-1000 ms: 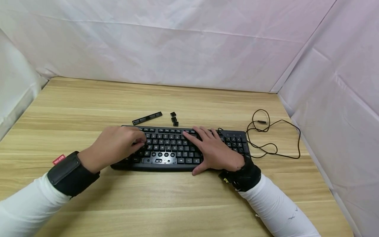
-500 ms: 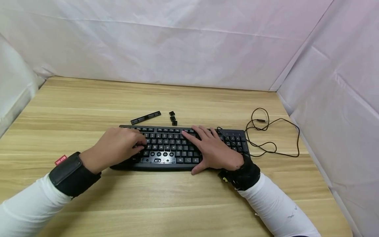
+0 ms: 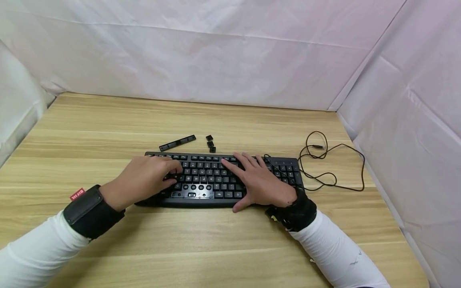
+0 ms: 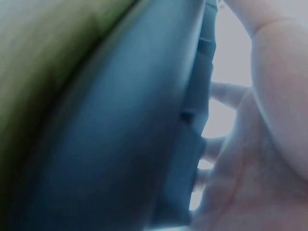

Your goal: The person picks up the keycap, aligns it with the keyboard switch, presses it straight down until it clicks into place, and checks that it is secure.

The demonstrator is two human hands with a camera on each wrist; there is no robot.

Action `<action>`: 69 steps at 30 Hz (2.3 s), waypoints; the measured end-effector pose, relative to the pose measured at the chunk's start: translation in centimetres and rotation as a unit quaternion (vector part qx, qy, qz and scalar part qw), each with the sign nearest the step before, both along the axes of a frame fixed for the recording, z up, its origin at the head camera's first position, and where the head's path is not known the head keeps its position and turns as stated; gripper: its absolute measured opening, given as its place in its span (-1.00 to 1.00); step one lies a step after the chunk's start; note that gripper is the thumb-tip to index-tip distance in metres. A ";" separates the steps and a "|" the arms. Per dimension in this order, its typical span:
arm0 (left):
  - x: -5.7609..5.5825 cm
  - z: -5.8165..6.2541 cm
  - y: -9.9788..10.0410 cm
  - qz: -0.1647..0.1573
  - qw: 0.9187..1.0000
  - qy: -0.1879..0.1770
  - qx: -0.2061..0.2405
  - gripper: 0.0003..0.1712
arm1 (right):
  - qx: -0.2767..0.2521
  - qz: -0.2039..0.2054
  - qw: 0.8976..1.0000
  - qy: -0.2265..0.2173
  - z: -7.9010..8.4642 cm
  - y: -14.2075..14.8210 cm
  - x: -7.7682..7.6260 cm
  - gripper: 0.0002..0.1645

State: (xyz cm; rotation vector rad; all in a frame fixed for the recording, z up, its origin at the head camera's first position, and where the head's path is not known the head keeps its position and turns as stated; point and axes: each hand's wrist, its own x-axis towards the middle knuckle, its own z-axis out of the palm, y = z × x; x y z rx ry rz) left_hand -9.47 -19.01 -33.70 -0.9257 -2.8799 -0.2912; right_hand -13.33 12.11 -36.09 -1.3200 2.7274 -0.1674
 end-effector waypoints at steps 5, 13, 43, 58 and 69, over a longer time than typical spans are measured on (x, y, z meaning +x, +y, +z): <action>0.0 -0.1 0.1 0.000 1.000 0.001 0.005 -0.71 | 0.001 -0.002 1.000 -0.002 0.0 0.0 0.0 0.51; 0.1 0.1 1.0 -0.006 1.000 0.003 0.018 -0.75 | 0.002 -0.003 1.000 -0.002 0.1 0.0 0.0 0.51; 0.6 -0.6 4.1 -0.044 0.999 -0.007 0.026 -0.78 | -0.001 -0.007 1.000 -0.006 0.1 0.0 0.0 0.51; 0.7 -0.9 3.9 -0.045 0.999 -0.010 0.028 -0.82 | 0.000 -0.004 1.000 -0.003 0.2 -0.1 0.0 0.50; 0.8 -0.6 4.0 -0.041 0.999 -0.006 0.025 -0.91 | -0.004 -0.004 1.000 -0.004 0.2 0.0 0.0 0.50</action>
